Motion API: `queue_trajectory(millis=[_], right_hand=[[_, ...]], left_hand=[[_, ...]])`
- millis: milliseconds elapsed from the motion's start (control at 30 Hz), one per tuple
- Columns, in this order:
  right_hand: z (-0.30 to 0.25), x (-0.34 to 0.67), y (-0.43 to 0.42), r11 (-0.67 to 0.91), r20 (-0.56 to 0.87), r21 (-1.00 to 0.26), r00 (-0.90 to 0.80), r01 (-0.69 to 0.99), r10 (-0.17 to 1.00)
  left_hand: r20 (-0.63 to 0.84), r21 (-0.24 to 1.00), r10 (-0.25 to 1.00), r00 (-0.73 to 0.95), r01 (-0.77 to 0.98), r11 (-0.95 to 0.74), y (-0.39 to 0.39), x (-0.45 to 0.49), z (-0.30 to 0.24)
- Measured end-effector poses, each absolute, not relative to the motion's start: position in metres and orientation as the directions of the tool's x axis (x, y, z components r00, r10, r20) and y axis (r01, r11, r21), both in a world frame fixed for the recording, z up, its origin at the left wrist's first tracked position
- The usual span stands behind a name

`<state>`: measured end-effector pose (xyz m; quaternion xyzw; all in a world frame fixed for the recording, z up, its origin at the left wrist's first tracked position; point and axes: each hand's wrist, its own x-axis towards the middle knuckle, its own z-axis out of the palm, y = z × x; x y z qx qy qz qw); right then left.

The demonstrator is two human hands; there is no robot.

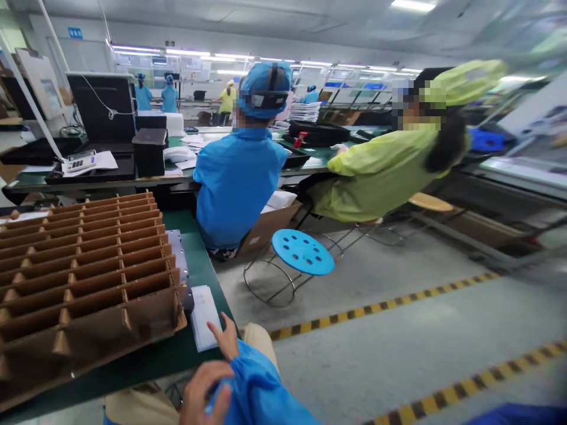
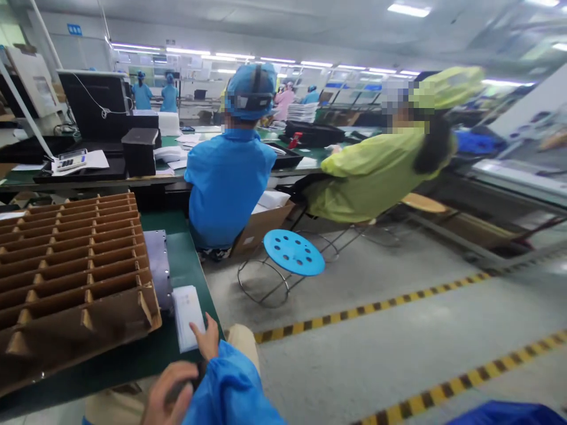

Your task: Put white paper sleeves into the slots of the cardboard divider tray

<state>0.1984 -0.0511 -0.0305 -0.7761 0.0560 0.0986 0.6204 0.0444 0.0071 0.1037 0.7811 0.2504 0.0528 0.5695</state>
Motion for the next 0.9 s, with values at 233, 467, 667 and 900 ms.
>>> queue_trajectory(millis=[233,467,667,900], right_hand=[[-0.061,0.204,-0.055,-0.294,-0.289,-0.924,0.95,-0.245,0.117],[-0.069,0.211,-0.069,-0.16,-0.399,-0.913,0.904,-0.376,0.151],[-0.077,0.217,-0.088,-0.04,-0.457,-0.887,0.861,-0.46,0.224],[-0.08,0.214,-0.103,0.04,-0.45,-0.881,0.862,-0.471,0.232]], left_hand=[[-0.324,0.837,0.63,0.706,0.524,-0.157,0.0,0.086,-0.008],[-0.393,0.716,0.625,0.674,0.651,-0.252,0.016,0.106,-0.034],[-0.383,0.653,0.66,0.646,0.695,-0.301,0.004,0.111,-0.043],[-0.411,0.629,0.654,0.634,0.717,-0.3,-0.001,0.107,-0.036]])
